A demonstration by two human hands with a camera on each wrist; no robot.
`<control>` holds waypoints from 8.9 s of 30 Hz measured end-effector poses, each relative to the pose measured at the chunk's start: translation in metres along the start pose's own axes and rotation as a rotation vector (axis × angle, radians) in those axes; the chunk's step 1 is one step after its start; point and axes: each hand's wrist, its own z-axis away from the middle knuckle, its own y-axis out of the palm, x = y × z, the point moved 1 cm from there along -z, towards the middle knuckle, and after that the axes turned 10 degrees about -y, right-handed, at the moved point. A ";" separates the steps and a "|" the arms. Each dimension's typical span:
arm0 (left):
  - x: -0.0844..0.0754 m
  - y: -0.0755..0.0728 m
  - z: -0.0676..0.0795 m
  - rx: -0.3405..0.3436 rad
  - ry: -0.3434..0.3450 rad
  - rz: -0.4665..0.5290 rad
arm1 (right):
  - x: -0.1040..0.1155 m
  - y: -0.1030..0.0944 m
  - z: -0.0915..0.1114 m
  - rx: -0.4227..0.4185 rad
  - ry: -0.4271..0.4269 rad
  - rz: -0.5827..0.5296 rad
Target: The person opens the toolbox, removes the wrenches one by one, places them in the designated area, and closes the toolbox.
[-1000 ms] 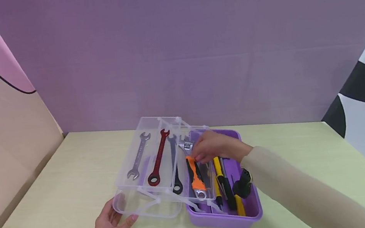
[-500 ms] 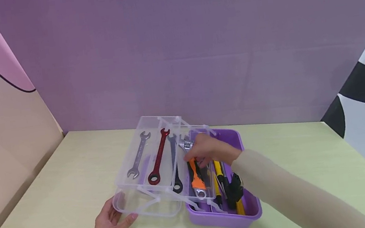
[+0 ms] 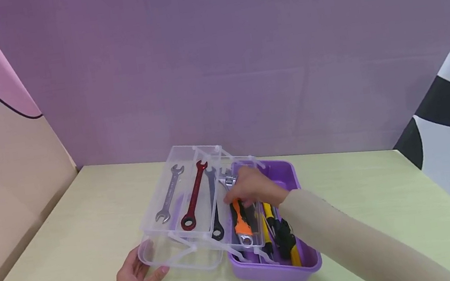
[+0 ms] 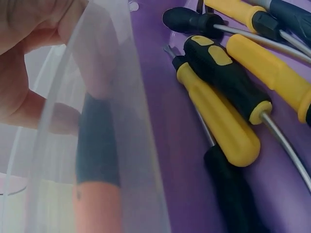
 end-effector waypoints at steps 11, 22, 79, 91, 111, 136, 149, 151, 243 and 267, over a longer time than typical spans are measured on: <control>0.000 0.000 0.000 -0.005 0.011 -0.027 | 0.000 0.000 0.000 -0.035 0.016 -0.017; 0.000 0.001 0.001 -0.004 0.025 -0.027 | -0.006 -0.001 -0.001 -0.025 0.013 -0.144; -0.001 -0.001 0.001 -0.007 -0.006 -0.054 | -0.024 -0.025 0.009 -0.027 -0.019 -0.469; 0.000 -0.001 0.001 0.001 0.007 -0.052 | -0.041 -0.043 0.018 0.020 -0.106 -0.548; 0.001 0.000 0.000 0.005 0.021 -0.045 | -0.064 -0.067 0.034 0.051 -0.122 -0.524; -0.001 -0.001 0.003 0.006 0.046 -0.037 | -0.106 -0.080 0.054 0.065 -0.070 -0.484; 0.000 -0.001 0.001 0.006 0.033 -0.043 | -0.139 -0.084 0.064 0.064 -0.043 -0.522; 0.001 -0.002 0.001 0.004 0.035 -0.047 | -0.143 -0.085 0.066 0.062 -0.034 -0.523; 0.000 -0.001 0.004 0.025 0.040 0.037 | -0.235 -0.086 0.080 0.021 0.184 -0.516; 0.003 -0.002 0.004 0.025 0.004 0.027 | -0.230 -0.077 0.075 0.017 0.175 -0.446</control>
